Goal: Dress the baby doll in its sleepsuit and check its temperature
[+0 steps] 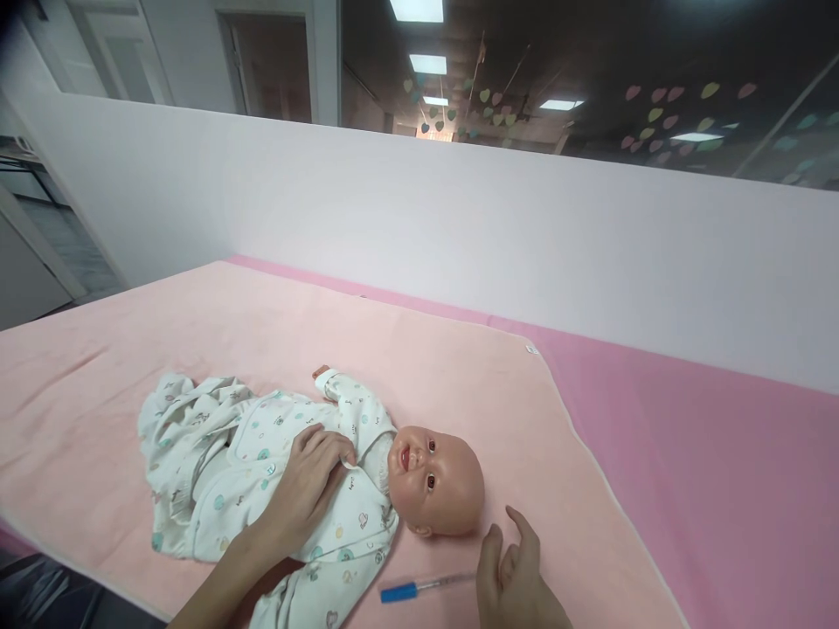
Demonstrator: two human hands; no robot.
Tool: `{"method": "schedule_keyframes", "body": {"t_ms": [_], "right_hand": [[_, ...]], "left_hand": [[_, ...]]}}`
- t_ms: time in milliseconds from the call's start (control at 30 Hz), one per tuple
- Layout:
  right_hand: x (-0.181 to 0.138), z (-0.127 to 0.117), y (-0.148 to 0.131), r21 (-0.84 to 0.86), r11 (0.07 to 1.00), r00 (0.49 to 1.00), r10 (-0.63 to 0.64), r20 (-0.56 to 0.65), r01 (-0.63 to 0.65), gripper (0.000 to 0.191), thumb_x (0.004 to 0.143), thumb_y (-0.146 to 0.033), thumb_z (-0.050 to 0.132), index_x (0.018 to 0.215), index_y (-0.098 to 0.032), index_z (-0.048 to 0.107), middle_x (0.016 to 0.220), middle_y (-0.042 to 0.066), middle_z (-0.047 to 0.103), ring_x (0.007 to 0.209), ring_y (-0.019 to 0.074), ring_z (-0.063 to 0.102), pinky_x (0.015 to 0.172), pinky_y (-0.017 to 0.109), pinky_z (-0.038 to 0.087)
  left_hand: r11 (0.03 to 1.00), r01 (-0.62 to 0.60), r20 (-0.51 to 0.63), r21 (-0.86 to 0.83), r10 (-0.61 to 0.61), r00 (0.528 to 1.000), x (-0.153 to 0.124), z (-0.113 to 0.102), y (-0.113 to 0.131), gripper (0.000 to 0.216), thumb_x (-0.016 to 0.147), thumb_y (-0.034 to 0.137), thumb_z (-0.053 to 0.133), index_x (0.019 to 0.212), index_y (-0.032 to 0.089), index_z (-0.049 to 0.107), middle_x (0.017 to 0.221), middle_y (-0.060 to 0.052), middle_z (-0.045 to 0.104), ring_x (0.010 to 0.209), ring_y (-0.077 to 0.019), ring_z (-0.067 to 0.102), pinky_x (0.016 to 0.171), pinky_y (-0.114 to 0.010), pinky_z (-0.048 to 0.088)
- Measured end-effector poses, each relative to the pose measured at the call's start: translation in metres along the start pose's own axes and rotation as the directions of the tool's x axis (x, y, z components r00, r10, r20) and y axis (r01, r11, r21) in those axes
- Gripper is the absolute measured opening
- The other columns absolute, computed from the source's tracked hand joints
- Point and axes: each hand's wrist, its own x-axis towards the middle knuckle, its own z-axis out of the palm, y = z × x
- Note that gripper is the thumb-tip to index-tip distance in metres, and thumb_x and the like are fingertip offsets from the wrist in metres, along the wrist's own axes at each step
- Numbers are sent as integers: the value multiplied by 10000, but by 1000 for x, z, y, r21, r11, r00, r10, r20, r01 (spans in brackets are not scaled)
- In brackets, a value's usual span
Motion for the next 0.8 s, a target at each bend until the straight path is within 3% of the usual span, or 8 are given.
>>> {"method": "schedule_keyframes", "body": {"t_ms": [100,167,267,400,533,800], "right_hand": [[-7,-10,-26,162,985,978,-28,-207,63,366,864,-311,353,1109,-89,511,483,23,527,430,155,516,516,258,419],[-13,-11,-53,313,930,959,-113,-262,195,312,865,-308,379,1044,-110,540,546,54,589,442,151,537,500,247,421],[-21,1,-97,498,751,901,-364,-238,434,313,871,-293,359,1052,-124,550,612,70,643,430,149,551,439,235,408],[-24,22,-135,555,739,912,-400,-94,382,359,868,-257,337,1118,-105,544,584,52,646,454,172,584,410,233,402],[-24,31,-138,590,729,931,-346,-120,347,349,888,-275,337,1072,-119,590,630,65,667,508,168,616,470,226,445],[-27,35,-131,617,690,922,-343,-181,378,305,901,-270,372,1013,-104,602,784,95,691,640,164,654,532,214,475]], "left_hand": [[999,-25,-13,30,26,1000,-1,2,-1,281,796,25,286,879,211,479,919,-25,574,875,-166,502,947,-409,291],[999,-35,-15,36,36,999,-2,3,-1,301,780,15,285,882,210,490,923,-37,570,872,-177,492,935,-417,292],[1000,-23,-18,8,23,1000,-2,2,-1,263,797,40,302,865,210,491,891,-33,568,849,-175,488,924,-415,298],[999,19,-21,-44,-20,1000,0,1,0,192,849,115,316,839,208,483,837,-10,579,784,-154,494,898,-387,330],[993,71,-16,-94,-73,997,1,1,0,225,896,180,287,894,214,509,847,-7,596,778,-156,501,858,-374,352],[978,122,-36,-168,-130,991,-5,-4,1,236,867,251,375,1050,206,516,966,-48,588,930,-206,487,860,-382,370]]}}
